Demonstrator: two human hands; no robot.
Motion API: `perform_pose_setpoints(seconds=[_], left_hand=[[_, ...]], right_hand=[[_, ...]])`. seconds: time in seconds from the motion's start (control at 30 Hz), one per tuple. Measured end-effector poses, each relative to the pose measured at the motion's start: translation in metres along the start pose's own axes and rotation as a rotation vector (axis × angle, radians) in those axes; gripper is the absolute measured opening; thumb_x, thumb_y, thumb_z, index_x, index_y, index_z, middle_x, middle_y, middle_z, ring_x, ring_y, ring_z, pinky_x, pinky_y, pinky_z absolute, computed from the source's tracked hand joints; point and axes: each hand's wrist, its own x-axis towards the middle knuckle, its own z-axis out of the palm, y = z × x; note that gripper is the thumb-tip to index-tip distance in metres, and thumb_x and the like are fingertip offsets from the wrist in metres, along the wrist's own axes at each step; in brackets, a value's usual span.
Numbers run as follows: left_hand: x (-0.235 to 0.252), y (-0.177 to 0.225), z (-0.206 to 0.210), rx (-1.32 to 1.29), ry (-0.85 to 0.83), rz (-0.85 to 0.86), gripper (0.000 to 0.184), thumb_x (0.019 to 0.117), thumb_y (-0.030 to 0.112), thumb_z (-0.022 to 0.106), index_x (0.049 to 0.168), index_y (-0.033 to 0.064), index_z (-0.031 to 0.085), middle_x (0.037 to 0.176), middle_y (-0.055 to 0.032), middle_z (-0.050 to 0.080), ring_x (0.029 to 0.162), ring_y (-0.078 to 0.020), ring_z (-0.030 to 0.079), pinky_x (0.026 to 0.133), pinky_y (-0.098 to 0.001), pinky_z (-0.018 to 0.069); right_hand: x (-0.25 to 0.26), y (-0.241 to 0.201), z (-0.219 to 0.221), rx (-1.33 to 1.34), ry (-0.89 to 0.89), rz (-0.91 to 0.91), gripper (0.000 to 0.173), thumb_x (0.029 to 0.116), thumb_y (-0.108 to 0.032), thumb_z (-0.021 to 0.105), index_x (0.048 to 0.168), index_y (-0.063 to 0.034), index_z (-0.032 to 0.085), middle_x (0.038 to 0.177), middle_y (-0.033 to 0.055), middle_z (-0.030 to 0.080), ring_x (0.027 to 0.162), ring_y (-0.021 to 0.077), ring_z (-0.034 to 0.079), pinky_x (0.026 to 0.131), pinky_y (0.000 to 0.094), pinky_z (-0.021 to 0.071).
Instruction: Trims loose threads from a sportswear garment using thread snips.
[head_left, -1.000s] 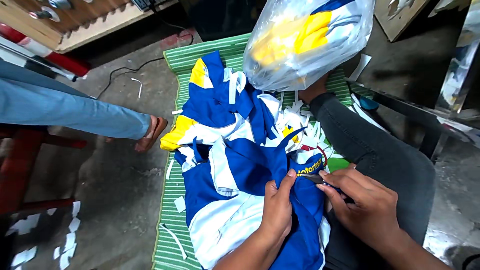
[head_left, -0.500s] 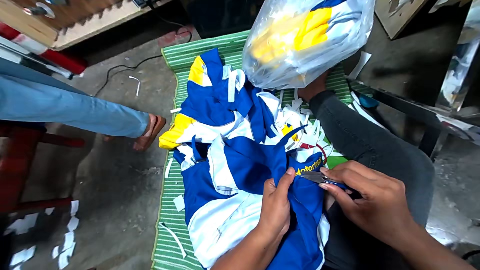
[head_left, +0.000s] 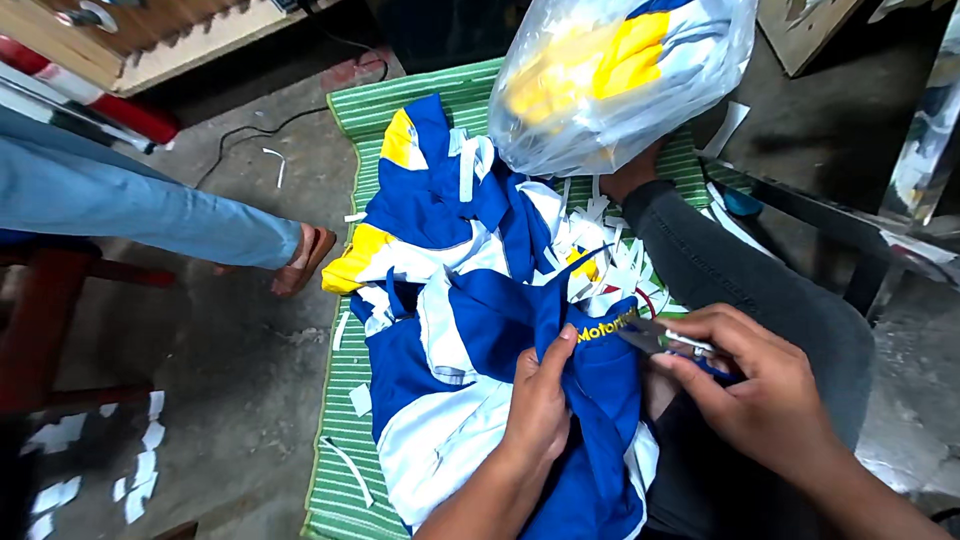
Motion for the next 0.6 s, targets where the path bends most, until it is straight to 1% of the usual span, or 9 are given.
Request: perform_pose_setpoints(seconds=[0.07,0.17,0.23,0.3,0.33,0.4,0.43,0.5,0.6], left_hand=[[0.002,0.019,-0.007,-0.041,0.033,-0.023,0.03,0.1079,0.016,0.04,0.102,0.0035,0.067,0.091,-0.0086,0.074,0.087,-0.0144,0.073,0.081,-0.0344,0.0614],[-0.001,0.057,-0.03,-0.159,0.017,0.021,0.028,0.1065,0.029,0.046,0.11,0.0141,0.07,0.1,-0.0046,0.074,0.093,-0.0131,0.072,0.081,-0.0339,0.0617],[-0.005,0.08,-0.052,-0.238,-0.004,0.119,0.03,0.1068,0.032,0.048,0.114,0.0136,0.07,0.105,-0.0055,0.074,0.097,-0.0143,0.072,0.083,-0.0351,0.0621],[-0.014,0.1,-0.075,-0.282,-0.041,0.227,0.034,0.1083,0.033,0.044,0.118,0.0118,0.069,0.109,-0.0067,0.073,0.101,-0.0155,0.072,0.086,-0.0362,0.0613],[-0.02,0.109,-0.084,-0.293,-0.066,0.282,0.035,0.1089,0.033,0.043,0.119,0.011,0.069,0.11,-0.0067,0.073,0.102,-0.0157,0.071,0.087,-0.0362,0.0608],[-0.036,0.125,-0.098,-0.28,-0.128,0.389,0.04,0.1105,0.033,0.037,0.122,0.0097,0.067,0.113,-0.0064,0.072,0.106,-0.0152,0.07,0.091,-0.0358,0.0596],[-0.044,0.133,-0.101,-0.26,-0.142,0.447,0.042,0.1113,0.032,0.034,0.123,0.0093,0.067,0.115,-0.006,0.072,0.108,-0.0149,0.069,0.093,-0.0355,0.0589],[-0.06,0.148,-0.1,-0.187,-0.134,0.542,0.044,0.1124,0.032,0.029,0.123,0.01,0.066,0.115,-0.0041,0.072,0.109,-0.013,0.069,0.094,-0.0334,0.0587],[-0.076,0.174,-0.073,-0.117,0.004,0.659,0.048,0.1126,0.029,0.023,0.111,0.0098,0.067,0.105,-0.0041,0.074,0.102,-0.0129,0.071,0.09,-0.0333,0.0604]], right_hand=[[0.002,0.002,-0.002,0.167,0.067,0.068,0.031,0.0978,-0.026,0.066,0.117,-0.0014,0.069,0.103,0.0031,0.069,0.085,-0.0006,0.063,0.073,0.0141,0.0531],[0.004,0.004,-0.001,0.379,0.145,0.089,0.028,0.0993,-0.019,0.063,0.122,-0.002,0.06,0.102,-0.0055,0.066,0.083,-0.0047,0.062,0.073,0.0111,0.0524],[0.004,0.009,0.002,0.476,0.154,0.095,0.028,0.0984,-0.018,0.064,0.121,-0.0043,0.058,0.1,-0.0089,0.064,0.081,-0.0045,0.061,0.07,0.0111,0.052],[0.004,0.014,0.011,0.525,0.174,0.124,0.024,0.0967,-0.016,0.066,0.116,-0.0034,0.061,0.088,-0.0108,0.059,0.069,-0.0048,0.055,0.06,0.0106,0.0471],[0.005,0.015,0.018,0.543,0.189,0.151,0.024,0.0949,-0.014,0.068,0.115,-0.0023,0.062,0.086,-0.0101,0.059,0.068,-0.004,0.054,0.059,0.0113,0.047],[0.008,0.012,0.037,0.607,0.216,0.209,0.036,0.0896,-0.012,0.073,0.12,-0.0004,0.06,0.099,-0.0066,0.068,0.071,-0.0031,0.059,0.062,0.0133,0.051],[0.011,0.01,0.049,0.656,0.215,0.226,0.042,0.0877,-0.012,0.076,0.125,-0.0018,0.059,0.111,-0.0036,0.07,0.075,-0.0018,0.062,0.064,0.0153,0.0527],[0.016,0.009,0.077,0.753,0.186,0.212,0.048,0.0869,-0.014,0.078,0.132,-0.0075,0.061,0.129,-0.0009,0.068,0.079,0.0015,0.065,0.065,0.0193,0.0534],[0.015,0.003,0.114,0.841,0.215,0.207,0.049,0.0874,-0.01,0.078,0.134,-0.0085,0.063,0.133,-0.0003,0.069,0.066,-0.0005,0.06,0.051,0.0173,0.0457]])
